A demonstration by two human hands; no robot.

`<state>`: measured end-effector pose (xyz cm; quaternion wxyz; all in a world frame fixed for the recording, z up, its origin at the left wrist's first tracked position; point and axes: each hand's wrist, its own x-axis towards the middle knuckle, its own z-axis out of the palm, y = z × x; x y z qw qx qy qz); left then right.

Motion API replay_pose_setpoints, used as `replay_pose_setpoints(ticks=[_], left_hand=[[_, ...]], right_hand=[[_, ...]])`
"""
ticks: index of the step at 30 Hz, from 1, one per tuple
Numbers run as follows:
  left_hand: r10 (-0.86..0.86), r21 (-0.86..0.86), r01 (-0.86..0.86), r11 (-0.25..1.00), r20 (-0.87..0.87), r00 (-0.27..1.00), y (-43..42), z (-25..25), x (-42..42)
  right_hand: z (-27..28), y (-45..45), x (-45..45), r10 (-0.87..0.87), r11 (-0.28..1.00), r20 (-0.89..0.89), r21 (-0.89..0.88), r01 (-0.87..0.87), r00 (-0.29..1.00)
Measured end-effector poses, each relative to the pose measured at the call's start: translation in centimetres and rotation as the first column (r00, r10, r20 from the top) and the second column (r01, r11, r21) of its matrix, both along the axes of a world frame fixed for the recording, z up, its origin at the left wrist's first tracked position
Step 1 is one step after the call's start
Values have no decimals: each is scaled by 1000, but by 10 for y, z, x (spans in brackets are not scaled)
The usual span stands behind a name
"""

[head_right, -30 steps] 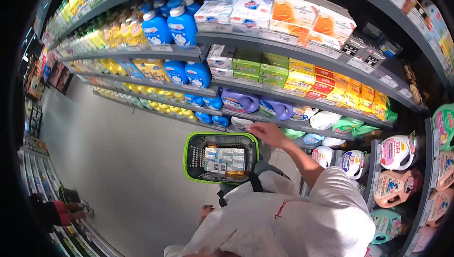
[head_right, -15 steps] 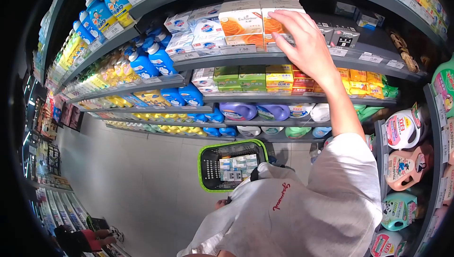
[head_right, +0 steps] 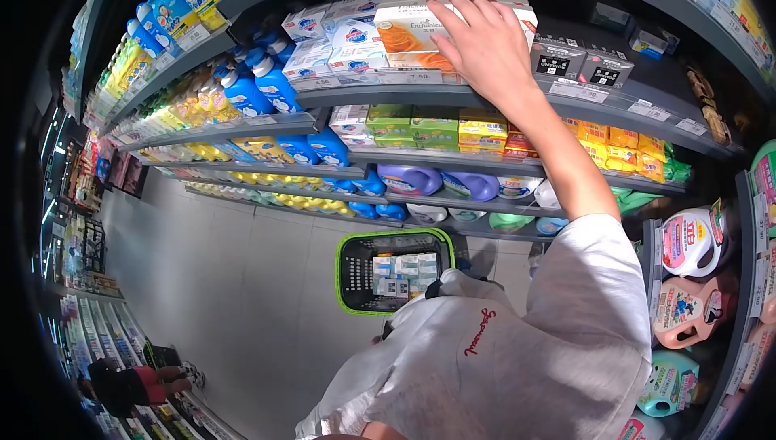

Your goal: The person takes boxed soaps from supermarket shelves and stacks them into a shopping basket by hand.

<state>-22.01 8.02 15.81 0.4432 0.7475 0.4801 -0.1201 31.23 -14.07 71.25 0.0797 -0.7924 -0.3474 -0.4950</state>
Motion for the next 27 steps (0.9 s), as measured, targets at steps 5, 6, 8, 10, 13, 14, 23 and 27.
replay_pose_setpoints(ticks=[5, 6, 8, 10, 13, 14, 23, 27], left_hand=[[-17, 15, 17, 1000, -1, 1000, 1, 2, 2], [-20, 17, 20, 1000, 0, 1000, 1, 2, 2], [-28, 23, 28, 999, 0, 1000, 2, 2, 3], [-30, 27, 30, 999, 0, 1000, 5, 2, 4], [-34, 31, 34, 999, 1, 999, 5, 3, 6], [-36, 35, 36, 999, 2, 999, 6, 3, 7], [-31, 32, 30, 999, 14, 999, 10, 6, 14], [-174, 79, 175, 981, -23, 985, 19, -16, 3]], right_hand=[[-3, -2, -3, 23, 1000, -2, 9, -23, 1000], [-2, -3, -3, 43, 999, -4, 13, -43, 999], [-1, -4, -2, 58, 998, -14, 11, -58, 998], [0, -5, 0, 73, 997, -24, 9, -73, 997], [2, -4, 7, 70, 997, 4, -40, -70, 998], [2, -3, 9, 70, 996, 41, -51, -68, 997], [4, -3, 9, 59, 995, 103, -81, -51, 993], [9, -7, 17, 81, 987, 119, -149, -63, 990]])
